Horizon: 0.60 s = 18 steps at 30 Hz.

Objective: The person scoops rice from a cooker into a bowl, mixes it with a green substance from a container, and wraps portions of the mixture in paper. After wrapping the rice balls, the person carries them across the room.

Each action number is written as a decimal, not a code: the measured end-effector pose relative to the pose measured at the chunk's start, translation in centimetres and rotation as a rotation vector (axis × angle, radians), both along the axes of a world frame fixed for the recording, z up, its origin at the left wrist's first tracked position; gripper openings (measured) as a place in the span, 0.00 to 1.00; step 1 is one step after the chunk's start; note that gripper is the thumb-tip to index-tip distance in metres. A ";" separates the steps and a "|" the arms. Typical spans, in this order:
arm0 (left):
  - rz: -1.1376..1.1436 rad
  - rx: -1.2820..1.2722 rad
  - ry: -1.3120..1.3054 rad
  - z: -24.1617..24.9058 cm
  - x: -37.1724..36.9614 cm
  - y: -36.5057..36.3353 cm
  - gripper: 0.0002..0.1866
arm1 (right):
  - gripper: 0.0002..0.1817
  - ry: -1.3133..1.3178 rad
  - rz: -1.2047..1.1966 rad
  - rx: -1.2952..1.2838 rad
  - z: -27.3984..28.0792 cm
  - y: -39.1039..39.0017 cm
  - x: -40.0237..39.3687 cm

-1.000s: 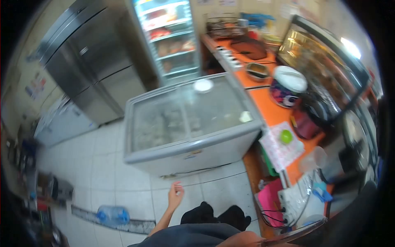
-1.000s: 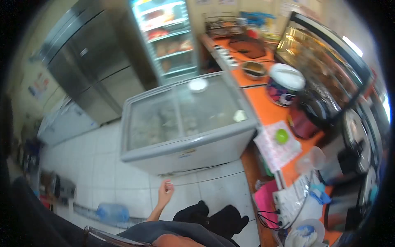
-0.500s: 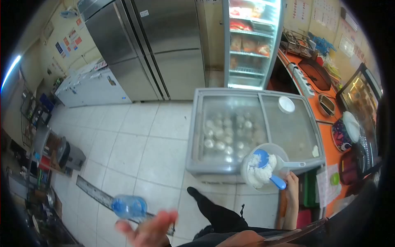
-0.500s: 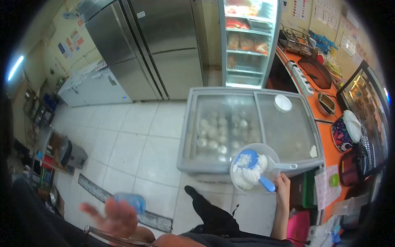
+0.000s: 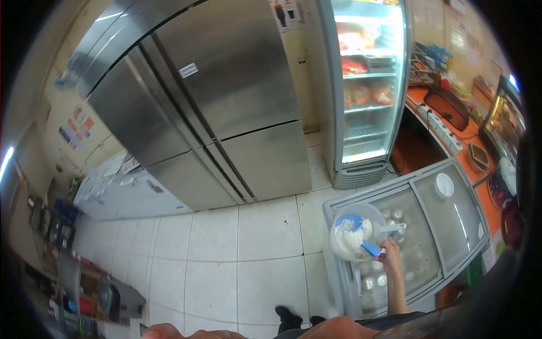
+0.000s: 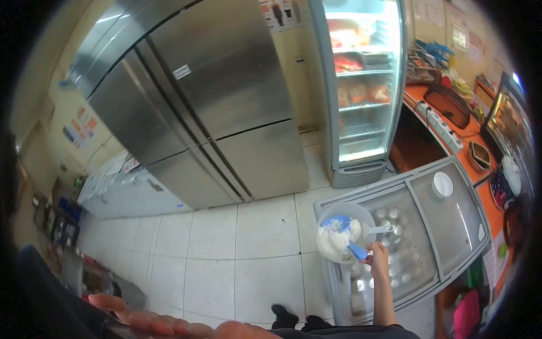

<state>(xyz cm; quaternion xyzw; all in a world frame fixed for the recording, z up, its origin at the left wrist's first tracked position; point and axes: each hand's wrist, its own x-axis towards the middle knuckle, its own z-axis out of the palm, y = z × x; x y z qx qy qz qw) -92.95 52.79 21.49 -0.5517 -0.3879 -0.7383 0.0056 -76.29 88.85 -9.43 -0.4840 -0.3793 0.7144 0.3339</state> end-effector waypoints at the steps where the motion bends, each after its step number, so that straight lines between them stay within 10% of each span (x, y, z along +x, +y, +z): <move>1: -0.037 -0.007 -0.002 0.0 -2.6 0.7 0.29 | 0.10 -0.038 0.028 0.056 -0.8 0.4 -0.4; 12: -0.865 -0.037 -0.054 -2.6 -32.0 19.8 0.31 | 0.14 -0.166 -0.846 0.053 0.1 -2.4 -5.9; 18: -1.503 -0.103 0.044 -4.3 -34.8 39.8 0.32 | 0.16 -0.204 -1.145 -0.052 -6.0 2.4 -5.2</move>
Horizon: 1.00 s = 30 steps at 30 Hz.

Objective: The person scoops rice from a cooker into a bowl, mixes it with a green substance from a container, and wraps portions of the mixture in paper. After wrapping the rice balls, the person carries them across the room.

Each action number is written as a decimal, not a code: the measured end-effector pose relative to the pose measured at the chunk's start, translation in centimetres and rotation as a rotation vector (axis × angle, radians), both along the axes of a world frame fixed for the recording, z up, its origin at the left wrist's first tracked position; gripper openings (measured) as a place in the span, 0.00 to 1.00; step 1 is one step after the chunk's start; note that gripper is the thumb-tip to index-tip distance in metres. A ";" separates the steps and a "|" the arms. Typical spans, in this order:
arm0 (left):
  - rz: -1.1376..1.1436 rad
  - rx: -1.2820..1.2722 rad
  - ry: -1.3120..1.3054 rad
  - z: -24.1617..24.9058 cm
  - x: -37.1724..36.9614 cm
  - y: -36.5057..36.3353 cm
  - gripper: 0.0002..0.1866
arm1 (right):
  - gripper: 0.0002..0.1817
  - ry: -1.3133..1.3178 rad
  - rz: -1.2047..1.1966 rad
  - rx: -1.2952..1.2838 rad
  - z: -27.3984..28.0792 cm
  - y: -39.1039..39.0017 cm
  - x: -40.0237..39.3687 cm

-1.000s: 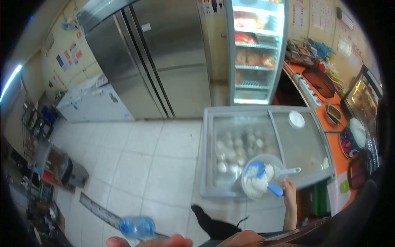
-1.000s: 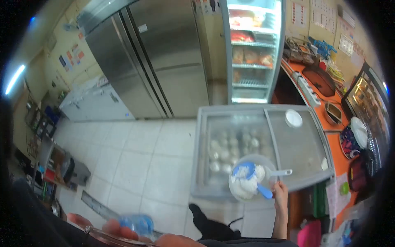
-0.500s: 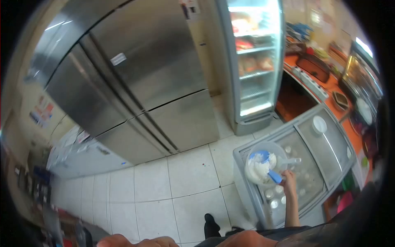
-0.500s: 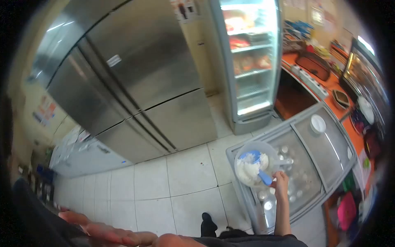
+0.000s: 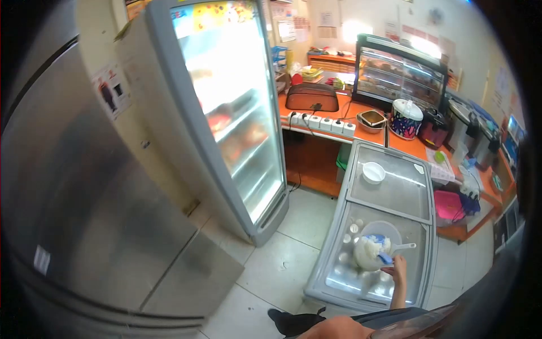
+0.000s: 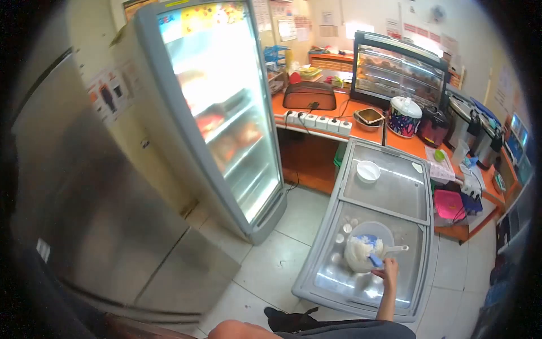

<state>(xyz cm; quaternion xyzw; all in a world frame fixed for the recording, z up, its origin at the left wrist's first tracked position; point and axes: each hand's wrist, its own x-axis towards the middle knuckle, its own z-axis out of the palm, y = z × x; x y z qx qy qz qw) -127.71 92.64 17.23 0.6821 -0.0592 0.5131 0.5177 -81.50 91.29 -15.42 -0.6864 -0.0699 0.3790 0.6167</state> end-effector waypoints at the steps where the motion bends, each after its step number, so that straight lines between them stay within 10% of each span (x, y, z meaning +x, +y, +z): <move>1: -0.118 -0.006 0.030 -0.1 0.7 3.3 0.32 | 0.21 -0.090 0.087 -0.183 0.1 0.6 0.4; 3: -0.354 -0.015 0.096 0.3 2.4 9.4 0.33 | 0.30 -0.764 0.325 -0.919 0.9 1.5 1.8; 5: -0.571 -0.005 0.171 0.4 4.6 14.5 0.33 | 0.37 -0.852 0.034 -1.199 10.2 3.8 -1.6; 7: -0.768 0.015 0.238 -0.3 7.4 18.8 0.33 | 0.32 -1.159 -0.298 -0.821 12.4 6.8 -0.1; 13: -1.178 0.117 0.344 -2.4 13.7 30.5 0.34 | 0.13 -0.867 -0.086 0.197 23.1 26.8 -9.1; 19: -1.410 0.199 0.346 -3.1 16.2 46.3 0.35 | 0.16 -0.425 0.312 0.216 16.1 39.8 -10.7; 24: -1.218 0.142 0.338 -6.1 20.0 65.6 0.36 | 0.19 -0.486 0.382 0.123 14.0 52.3 -5.5; 30: -0.397 -0.356 0.476 -13.9 36.1 90.3 0.24 | 0.19 -0.899 0.583 0.317 13.7 84.7 13.4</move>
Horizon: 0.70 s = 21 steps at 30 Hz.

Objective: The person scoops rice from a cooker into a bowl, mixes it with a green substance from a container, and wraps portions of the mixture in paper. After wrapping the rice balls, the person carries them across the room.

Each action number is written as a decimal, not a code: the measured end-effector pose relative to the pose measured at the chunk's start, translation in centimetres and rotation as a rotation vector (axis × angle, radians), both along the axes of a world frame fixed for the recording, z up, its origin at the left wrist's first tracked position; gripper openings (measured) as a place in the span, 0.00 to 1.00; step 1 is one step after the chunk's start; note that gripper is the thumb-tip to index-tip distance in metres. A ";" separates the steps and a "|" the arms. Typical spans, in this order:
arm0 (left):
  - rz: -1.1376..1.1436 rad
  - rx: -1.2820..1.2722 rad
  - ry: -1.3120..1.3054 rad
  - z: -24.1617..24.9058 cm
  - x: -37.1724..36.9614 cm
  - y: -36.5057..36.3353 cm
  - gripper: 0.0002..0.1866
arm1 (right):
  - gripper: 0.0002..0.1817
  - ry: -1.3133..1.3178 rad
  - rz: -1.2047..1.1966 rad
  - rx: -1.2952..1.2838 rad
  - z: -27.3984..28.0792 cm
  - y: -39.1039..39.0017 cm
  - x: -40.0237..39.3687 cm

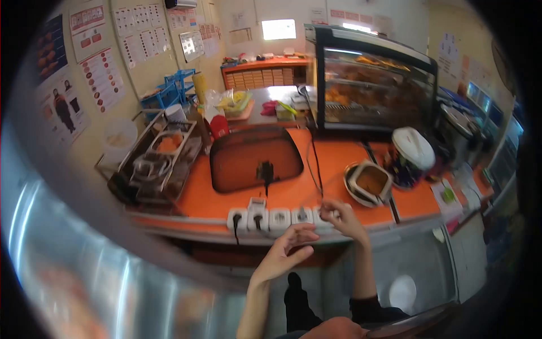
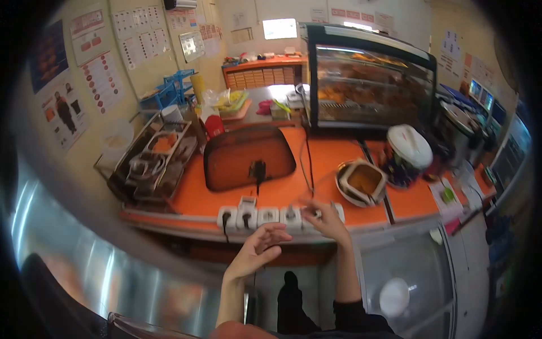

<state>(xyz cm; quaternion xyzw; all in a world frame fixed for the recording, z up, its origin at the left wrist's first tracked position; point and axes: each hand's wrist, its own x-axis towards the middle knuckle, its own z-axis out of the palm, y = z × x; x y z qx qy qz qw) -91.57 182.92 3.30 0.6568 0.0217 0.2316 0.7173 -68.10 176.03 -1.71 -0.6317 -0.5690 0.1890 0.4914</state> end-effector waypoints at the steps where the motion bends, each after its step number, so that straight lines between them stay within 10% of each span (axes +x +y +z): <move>1: 0.013 0.022 -0.010 -1.6 3.4 4.7 0.24 | 0.19 0.011 -0.116 0.070 -0.9 7.8 4.5; 4: 0.379 -0.094 0.056 -6.3 14.1 19.7 0.21 | 0.21 -0.027 -0.552 0.138 -5.3 32.4 18.3; 6: 0.573 -0.051 0.122 -6.3 21.7 29.4 0.20 | 0.21 -0.491 -0.527 0.169 -8.8 46.3 25.8; 11: 0.773 0.297 0.182 -7.7 38.6 51.7 0.22 | 0.14 -0.675 -0.804 0.039 -6.6 66.0 36.1; 16: 0.864 0.388 0.470 -15.9 50.0 66.0 0.33 | 0.14 -0.577 -0.799 -0.482 -9.4 72.0 42.4; 21: 0.792 0.188 0.705 -19.4 55.9 72.7 0.40 | 0.08 -0.424 -0.986 -0.085 -9.9 65.5 39.6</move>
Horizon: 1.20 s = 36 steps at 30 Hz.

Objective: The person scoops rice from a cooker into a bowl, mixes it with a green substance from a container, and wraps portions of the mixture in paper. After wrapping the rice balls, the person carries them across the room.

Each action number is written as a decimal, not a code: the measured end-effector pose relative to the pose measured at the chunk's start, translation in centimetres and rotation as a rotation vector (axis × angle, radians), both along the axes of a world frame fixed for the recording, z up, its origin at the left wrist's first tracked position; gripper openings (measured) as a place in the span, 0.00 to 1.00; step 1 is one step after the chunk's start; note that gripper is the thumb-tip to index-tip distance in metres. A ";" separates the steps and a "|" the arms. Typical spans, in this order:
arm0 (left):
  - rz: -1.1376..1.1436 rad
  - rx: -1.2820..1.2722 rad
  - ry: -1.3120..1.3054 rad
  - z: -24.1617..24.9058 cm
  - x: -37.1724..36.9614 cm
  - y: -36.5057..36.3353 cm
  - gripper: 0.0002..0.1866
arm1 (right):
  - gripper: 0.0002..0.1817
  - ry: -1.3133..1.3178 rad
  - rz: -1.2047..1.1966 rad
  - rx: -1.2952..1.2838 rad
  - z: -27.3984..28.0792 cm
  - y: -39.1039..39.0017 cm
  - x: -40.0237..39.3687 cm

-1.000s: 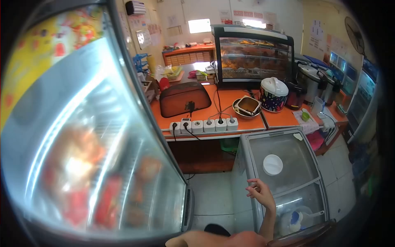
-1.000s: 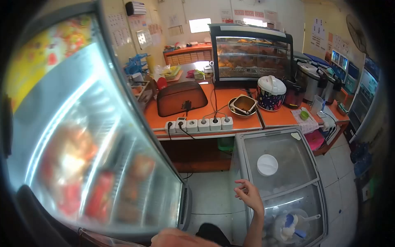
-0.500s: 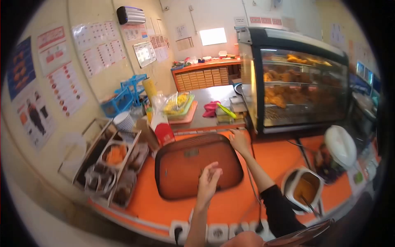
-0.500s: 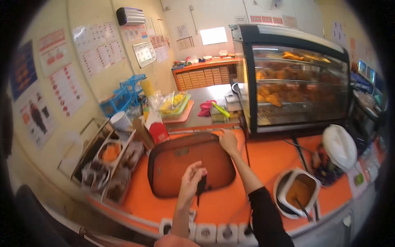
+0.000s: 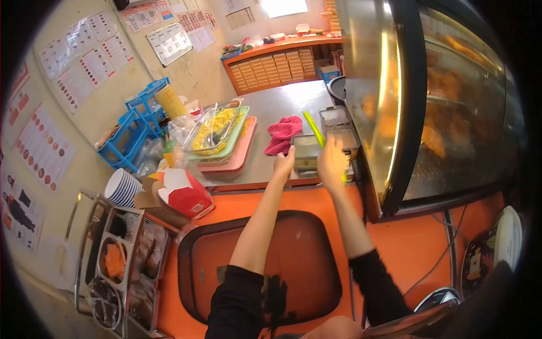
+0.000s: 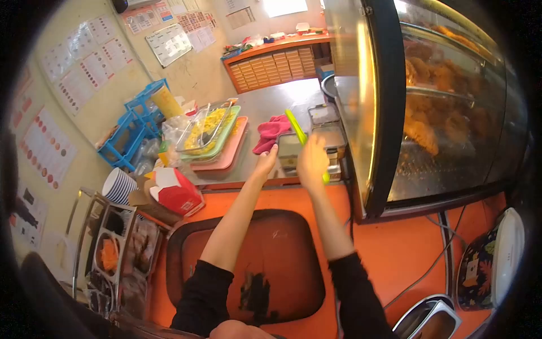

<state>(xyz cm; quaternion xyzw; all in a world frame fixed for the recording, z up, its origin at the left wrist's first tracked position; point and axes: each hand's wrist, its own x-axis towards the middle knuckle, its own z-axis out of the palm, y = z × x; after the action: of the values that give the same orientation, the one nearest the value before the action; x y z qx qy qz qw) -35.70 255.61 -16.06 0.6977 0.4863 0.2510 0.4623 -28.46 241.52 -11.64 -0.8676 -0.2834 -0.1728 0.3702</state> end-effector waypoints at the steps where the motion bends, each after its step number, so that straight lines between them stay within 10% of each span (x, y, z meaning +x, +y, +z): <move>1: -0.009 -0.001 -0.012 -2.1 1.2 1.9 0.40 | 0.12 0.111 0.026 -0.008 -0.6 -1.0 -0.4; 3: -0.210 -0.134 -0.056 -7.3 3.2 6.2 0.37 | 0.16 0.225 0.046 -0.015 -2.1 -1.4 -0.1; 8: -0.025 -0.451 -0.155 -0.4 0.7 -1.0 0.29 | 0.23 0.446 0.175 0.431 -7.7 1.2 0.1; 16: -0.240 -0.261 -0.593 12.2 -8.9 -12.6 0.38 | 0.14 0.956 0.521 0.979 4.7 -6.7 -5.7; 21: -0.478 0.432 -0.556 20.7 -19.9 -30.0 0.48 | 0.23 1.148 0.856 0.652 17.1 -26.4 -12.6; 30: -0.830 -0.168 -0.881 14.5 -28.9 -59.7 0.52 | 0.21 1.167 0.684 0.372 16.6 -63.8 -24.5; 36: -1.297 -0.541 -0.836 11.9 -35.0 -76.8 0.56 | 0.20 1.356 0.258 0.642 17.2 -85.0 -38.6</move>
<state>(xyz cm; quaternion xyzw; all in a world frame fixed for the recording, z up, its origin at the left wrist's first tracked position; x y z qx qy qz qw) -70.72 178.85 -4.16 0.5536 -0.1828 0.0471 0.8111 -67.07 156.57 5.56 -0.5935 -0.0288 0.3687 0.7148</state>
